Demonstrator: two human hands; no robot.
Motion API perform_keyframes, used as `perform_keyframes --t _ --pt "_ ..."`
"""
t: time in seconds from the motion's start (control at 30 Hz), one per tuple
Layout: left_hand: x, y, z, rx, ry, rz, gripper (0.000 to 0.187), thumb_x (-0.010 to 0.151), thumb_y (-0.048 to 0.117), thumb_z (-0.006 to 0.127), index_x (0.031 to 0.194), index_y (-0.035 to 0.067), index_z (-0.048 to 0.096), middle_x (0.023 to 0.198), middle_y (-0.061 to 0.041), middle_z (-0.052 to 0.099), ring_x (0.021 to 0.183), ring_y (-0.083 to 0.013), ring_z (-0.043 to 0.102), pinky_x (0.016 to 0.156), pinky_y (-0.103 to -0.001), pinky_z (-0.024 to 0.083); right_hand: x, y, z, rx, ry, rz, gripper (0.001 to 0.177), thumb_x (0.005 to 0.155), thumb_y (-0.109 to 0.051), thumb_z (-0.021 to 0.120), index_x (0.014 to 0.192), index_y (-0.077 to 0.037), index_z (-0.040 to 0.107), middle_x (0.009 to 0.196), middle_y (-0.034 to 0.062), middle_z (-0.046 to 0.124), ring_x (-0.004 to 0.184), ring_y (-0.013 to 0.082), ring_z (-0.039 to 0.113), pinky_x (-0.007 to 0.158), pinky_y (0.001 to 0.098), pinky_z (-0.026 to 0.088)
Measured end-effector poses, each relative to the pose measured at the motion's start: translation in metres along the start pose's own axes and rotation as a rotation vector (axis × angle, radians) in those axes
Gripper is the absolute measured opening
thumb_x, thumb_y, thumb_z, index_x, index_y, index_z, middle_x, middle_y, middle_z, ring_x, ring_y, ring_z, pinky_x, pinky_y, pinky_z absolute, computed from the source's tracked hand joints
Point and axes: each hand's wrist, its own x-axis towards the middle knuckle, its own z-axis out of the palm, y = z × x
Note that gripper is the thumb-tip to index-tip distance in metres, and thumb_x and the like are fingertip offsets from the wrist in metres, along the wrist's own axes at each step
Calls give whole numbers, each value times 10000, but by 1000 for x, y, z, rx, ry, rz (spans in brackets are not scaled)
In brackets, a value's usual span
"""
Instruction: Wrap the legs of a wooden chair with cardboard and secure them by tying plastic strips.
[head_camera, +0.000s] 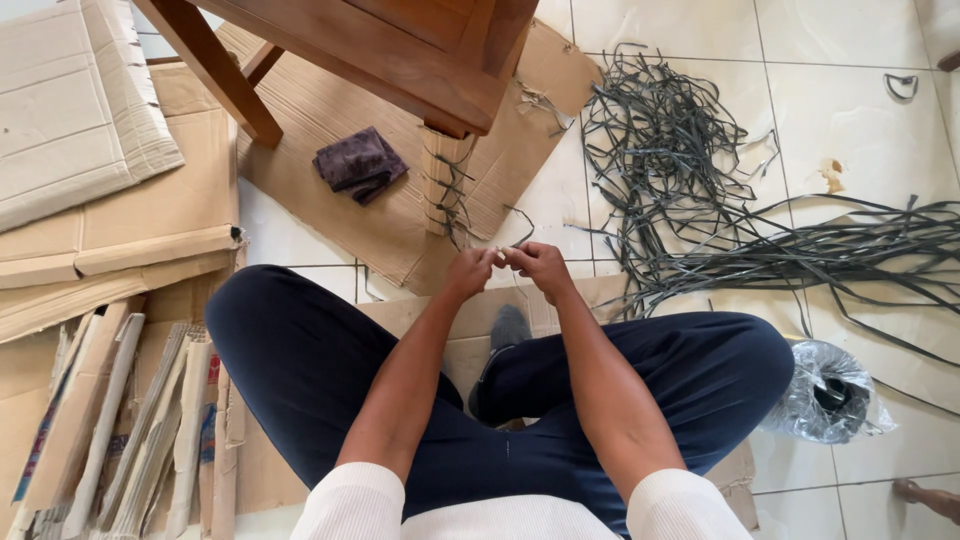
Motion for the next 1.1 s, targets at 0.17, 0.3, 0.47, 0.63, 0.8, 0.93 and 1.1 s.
perform_keyframes --t 0.17,0.3,0.47,0.63,0.8,0.93,1.1 --pt "19 -33 -16 214 263 206 465 1056 359 474 878 82 802 826 -129 736 791 -308 705 729 -434 527 6 13 -17 238 120 66 202 954 -305 733 905 -112 704 833 -8 687 778 102 630 702 297 500" --pt "37 -78 -24 641 509 443 403 887 382 570 951 37 770 907 -202 745 779 -380 689 660 -492 518 24 23 -45 851 426 65 34 982 -178 650 982 -145 639 895 -2 680 837 143 645 742 329 507" --pt "13 -46 -37 103 487 -202 364 978 324 508 879 109 785 799 -160 725 751 -322 715 680 -451 553 11 -20 -65 1321 627 108 157 1011 -166 463 979 -102 602 896 21 711 834 191 702 756 362 542" --pt "54 -114 -67 -601 515 -533 246 979 262 549 888 81 689 672 -93 586 571 -259 542 493 -445 420 97 155 -150 1527 576 -150 172 1026 -149 529 857 -140 504 707 -32 519 562 161 492 609 354 519" --pt "69 -136 -94 -866 866 -320 201 907 178 565 797 95 711 747 -46 711 583 -152 685 524 -338 582 15 9 -84 752 1267 257 185 978 -250 510 962 -116 636 747 15 589 578 193 483 514 369 314" --pt "16 -45 -104 -1203 1154 -351 255 967 195 572 796 19 640 751 -101 676 573 -179 613 476 -356 416 34 49 -98 454 1422 101 249 967 -256 594 926 -24 675 830 73 701 690 201 626 582 367 509" --pt "24 -52 -104 -1040 1392 -146 274 879 181 620 811 -55 742 775 -109 775 617 -175 721 576 -312 584 36 63 -93 19 1168 142 225 897 -236 642 950 -79 794 996 130 802 857 234 723 735 338 547"
